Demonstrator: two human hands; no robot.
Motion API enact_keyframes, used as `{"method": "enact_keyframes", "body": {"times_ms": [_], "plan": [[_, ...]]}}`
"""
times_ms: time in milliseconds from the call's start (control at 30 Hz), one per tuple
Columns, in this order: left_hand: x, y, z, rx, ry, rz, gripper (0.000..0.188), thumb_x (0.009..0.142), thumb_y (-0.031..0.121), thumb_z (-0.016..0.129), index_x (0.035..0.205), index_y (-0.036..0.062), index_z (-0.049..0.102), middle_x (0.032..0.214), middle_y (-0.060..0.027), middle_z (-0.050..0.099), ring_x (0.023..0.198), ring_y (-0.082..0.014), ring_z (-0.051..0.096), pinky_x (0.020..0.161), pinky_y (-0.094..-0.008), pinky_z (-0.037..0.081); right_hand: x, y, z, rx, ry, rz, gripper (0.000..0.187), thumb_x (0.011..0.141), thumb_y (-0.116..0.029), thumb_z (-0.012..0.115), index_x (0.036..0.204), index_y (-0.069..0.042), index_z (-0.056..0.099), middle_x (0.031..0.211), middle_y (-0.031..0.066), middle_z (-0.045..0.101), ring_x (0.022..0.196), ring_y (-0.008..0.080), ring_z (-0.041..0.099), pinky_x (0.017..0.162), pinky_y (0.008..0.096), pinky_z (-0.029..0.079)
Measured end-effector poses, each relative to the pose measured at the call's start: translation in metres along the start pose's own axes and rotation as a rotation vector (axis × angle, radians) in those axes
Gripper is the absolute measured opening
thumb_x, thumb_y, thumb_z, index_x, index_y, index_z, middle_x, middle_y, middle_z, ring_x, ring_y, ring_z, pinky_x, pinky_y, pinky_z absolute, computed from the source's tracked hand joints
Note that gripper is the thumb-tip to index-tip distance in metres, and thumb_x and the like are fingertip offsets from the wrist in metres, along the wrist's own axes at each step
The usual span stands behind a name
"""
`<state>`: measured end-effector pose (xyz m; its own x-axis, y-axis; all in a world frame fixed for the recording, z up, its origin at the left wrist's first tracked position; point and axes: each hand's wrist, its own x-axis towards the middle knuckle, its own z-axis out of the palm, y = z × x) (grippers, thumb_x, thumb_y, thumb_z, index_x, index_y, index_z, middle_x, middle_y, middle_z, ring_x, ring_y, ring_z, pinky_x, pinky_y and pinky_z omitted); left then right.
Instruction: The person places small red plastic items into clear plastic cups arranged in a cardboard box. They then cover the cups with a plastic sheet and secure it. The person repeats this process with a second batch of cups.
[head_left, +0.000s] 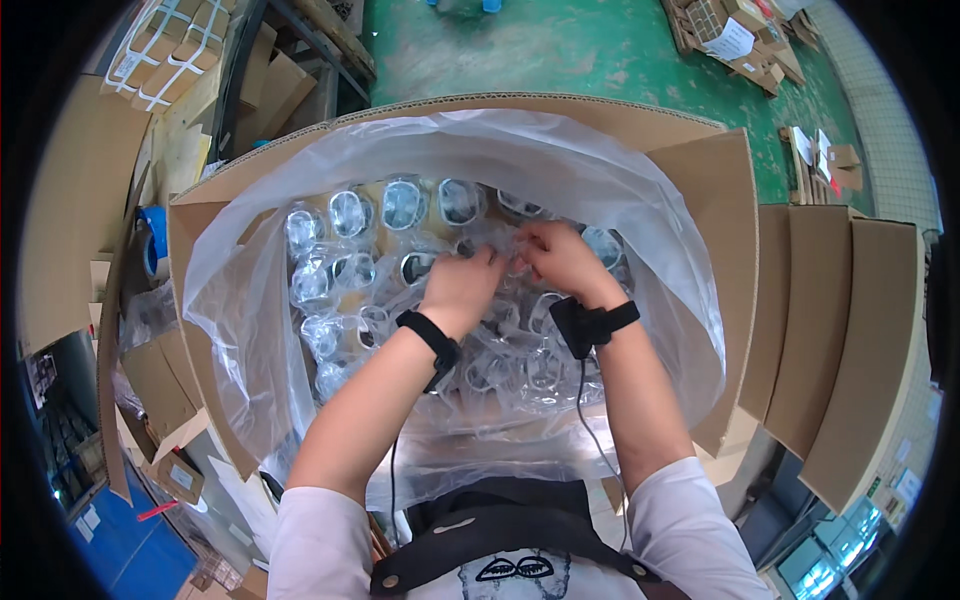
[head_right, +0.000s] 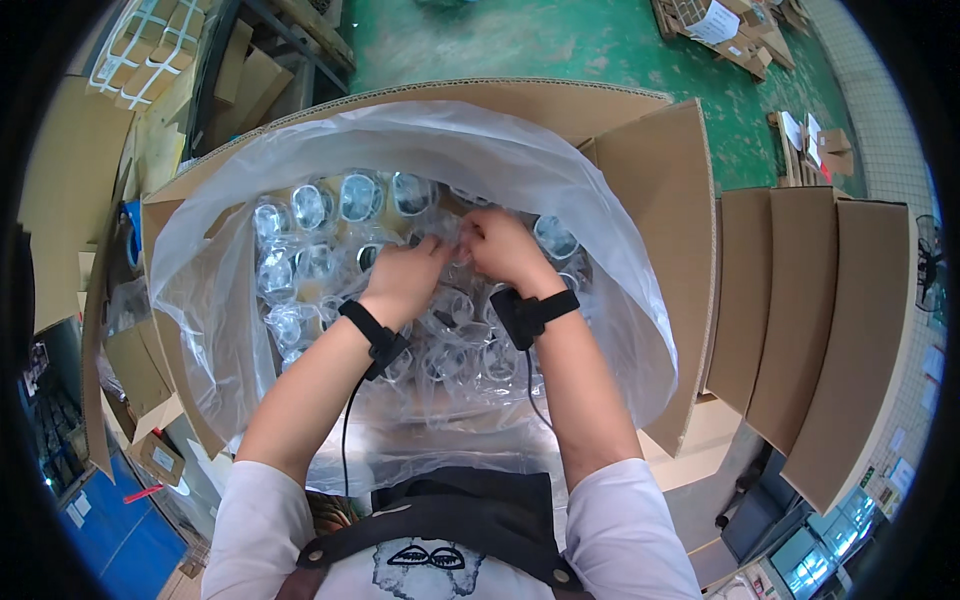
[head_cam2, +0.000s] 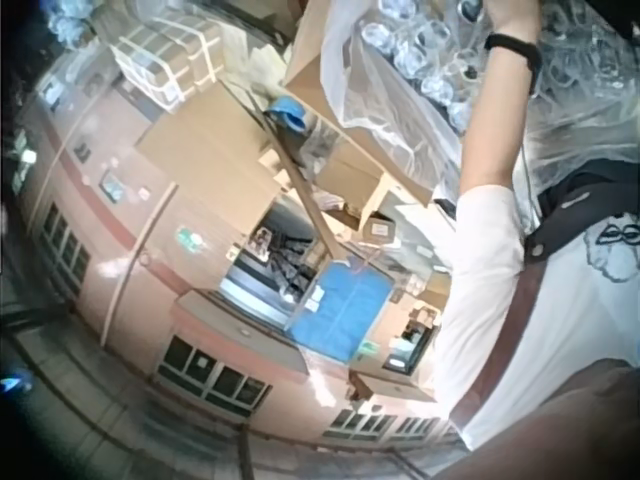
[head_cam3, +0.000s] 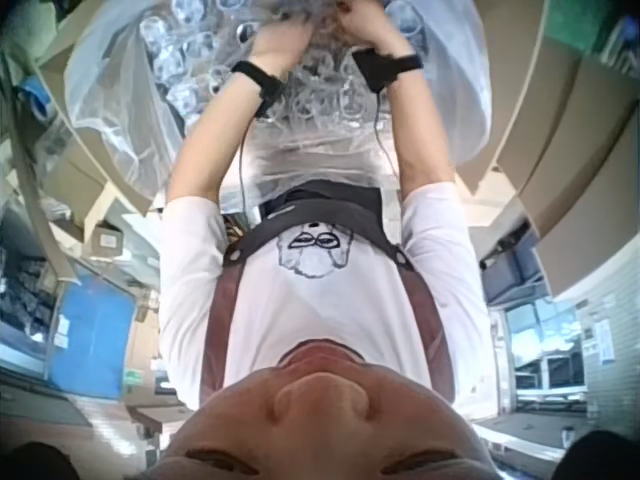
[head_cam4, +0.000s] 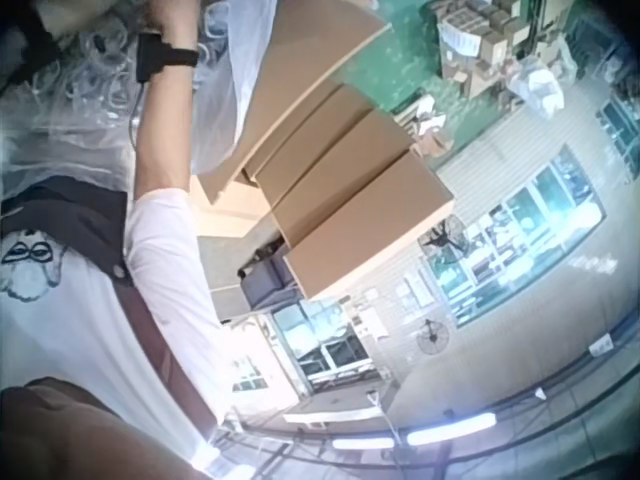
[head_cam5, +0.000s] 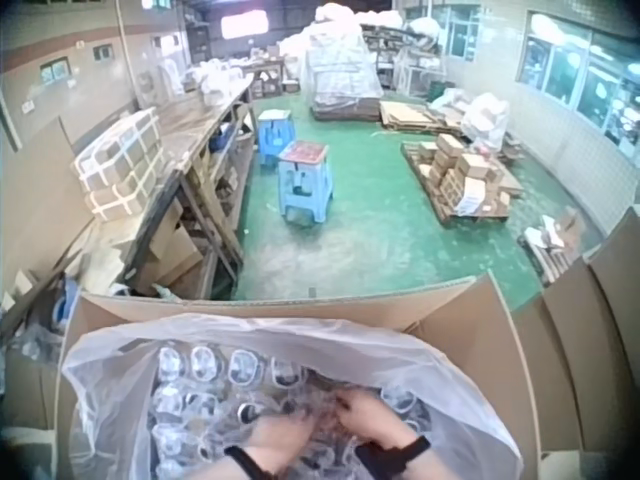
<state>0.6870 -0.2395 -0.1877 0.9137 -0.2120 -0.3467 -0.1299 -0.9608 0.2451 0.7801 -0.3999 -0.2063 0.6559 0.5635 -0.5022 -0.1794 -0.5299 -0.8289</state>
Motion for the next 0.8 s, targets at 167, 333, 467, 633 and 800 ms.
{"method": "enact_keyframes", "body": {"times_ms": [167,333,467,633,800], "plan": [[0.001,0.007,-0.012,0.332,-0.023,-0.055,0.017,0.082,0.014,0.058,0.093,0.0116,0.07,0.098,-0.0084,0.065,0.088,-0.0235,0.067,0.076,-0.0382,0.048,-0.013,0.006,-0.014,-0.504,0.307,-0.247,0.03,0.086,-0.007,0.057,0.112,0.007,0.061,0.078,0.0098,0.067,0.067,0.0129,0.062,0.058,0.0282,0.05],[-0.045,-0.011,-0.071,0.298,0.109,-0.085,0.012,0.082,0.019,0.064,0.078,0.0087,0.069,0.081,-0.0087,0.064,0.078,-0.0259,0.065,0.071,-0.039,0.048,-0.039,-0.013,-0.046,-0.024,0.105,0.02,0.023,0.084,-0.009,0.062,0.102,0.004,0.066,0.076,0.0081,0.066,0.064,0.0115,0.059,0.058,0.0271,0.049],[-0.036,0.015,-0.103,-0.209,0.213,-0.058,0.021,0.081,0.022,0.069,0.074,0.0025,0.064,0.077,-0.0155,0.061,0.077,-0.0333,0.063,0.069,-0.043,0.049,-0.033,0.019,-0.046,-0.597,0.24,-0.038,0.024,0.08,-0.02,0.071,0.093,0.0,0.069,0.085,0.0156,0.067,0.075,0.0262,0.066,0.065,0.0372,0.053],[0.037,0.057,-0.033,-0.412,0.179,-0.04,0.021,0.082,0.018,0.067,0.095,0.0008,0.064,0.097,-0.0201,0.063,0.093,-0.0392,0.061,0.079,-0.046,0.05,0.004,0.051,0.001,-0.634,0.468,-0.131,0.022,0.076,-0.018,0.068,0.091,-0.003,0.069,0.1,0.0191,0.067,0.088,0.0365,0.066,0.078,0.0435,0.054],[0.06,0.054,0.014,-0.446,0.259,-0.233,0.033,0.08,0.02,0.07,0.109,0.0063,0.063,0.106,-0.0171,0.063,0.099,-0.0387,0.061,0.08,-0.0463,0.05,-0.028,0.034,-0.033,-0.256,0.296,-0.071,0.016,0.08,-0.014,0.063,0.085,-0.001,0.069,0.084,0.02,0.068,0.081,0.0349,0.066,0.074,0.0402,0.051]]}}
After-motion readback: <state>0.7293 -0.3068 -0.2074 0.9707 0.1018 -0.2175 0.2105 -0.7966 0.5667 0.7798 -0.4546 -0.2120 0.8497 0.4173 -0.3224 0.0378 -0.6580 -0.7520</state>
